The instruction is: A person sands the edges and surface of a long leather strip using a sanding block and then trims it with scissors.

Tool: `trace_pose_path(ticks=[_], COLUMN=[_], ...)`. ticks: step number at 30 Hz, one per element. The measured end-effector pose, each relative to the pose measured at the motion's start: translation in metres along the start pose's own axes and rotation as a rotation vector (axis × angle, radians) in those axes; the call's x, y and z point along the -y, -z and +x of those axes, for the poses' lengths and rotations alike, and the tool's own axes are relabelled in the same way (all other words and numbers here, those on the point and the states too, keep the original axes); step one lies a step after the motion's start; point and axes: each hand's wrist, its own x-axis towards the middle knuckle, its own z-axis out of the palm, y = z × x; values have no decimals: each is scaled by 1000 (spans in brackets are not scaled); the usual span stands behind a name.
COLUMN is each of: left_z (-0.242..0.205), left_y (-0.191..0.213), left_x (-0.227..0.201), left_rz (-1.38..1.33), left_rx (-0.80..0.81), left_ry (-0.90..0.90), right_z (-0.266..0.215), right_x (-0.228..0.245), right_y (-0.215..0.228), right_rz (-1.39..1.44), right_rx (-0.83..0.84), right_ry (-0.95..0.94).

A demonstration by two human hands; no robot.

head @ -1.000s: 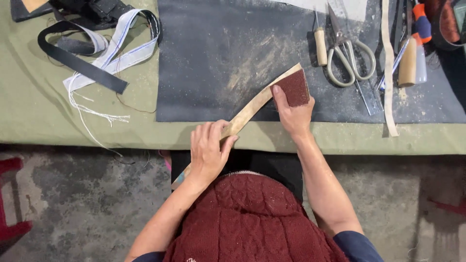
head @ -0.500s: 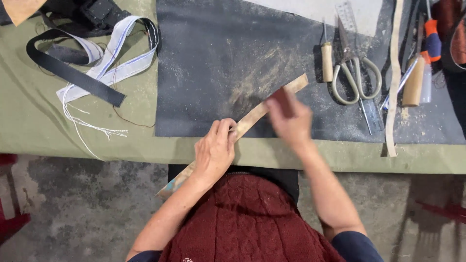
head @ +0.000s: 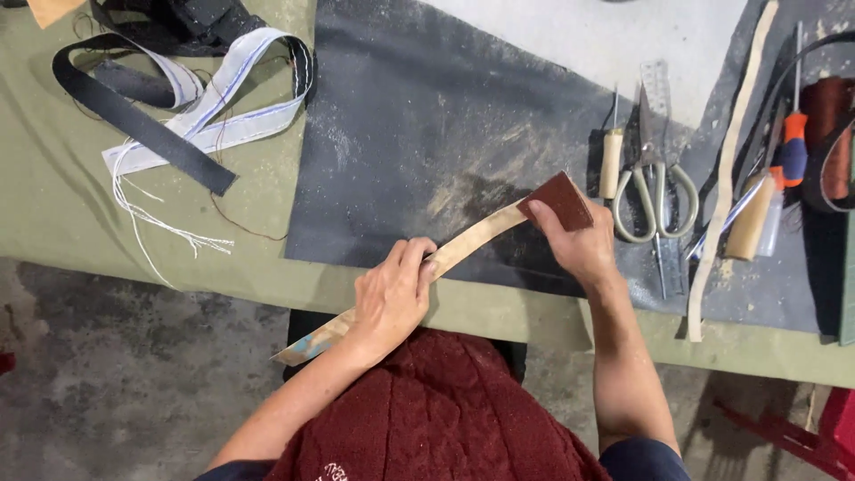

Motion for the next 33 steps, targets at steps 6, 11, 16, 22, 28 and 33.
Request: trace_pose_path(ticks=[6, 11, 16, 22, 28, 33], left_z=[3, 3, 3, 0, -2, -4], left_y=[3, 7, 0, 1, -7, -7], left_x=[-3, -5, -5, -4, -3, -3], left_rz=[8, 1, 15, 24, 56, 42], left_rx=[24, 29, 8, -32, -73, -91], left_ry=[32, 21, 32, 5, -28, -22], right_z=[-18, 4, -12, -11, -14, -32], right_x=[107, 24, 72, 40, 51, 76], right_y=[-38, -4, -28, -19, -17, -59], right_rz=[107, 45, 161, 2, -46, 114], right_rx=[191, -64, -187, -90, -341, -225], right_ry=[153, 72, 52, 189, 10, 132])
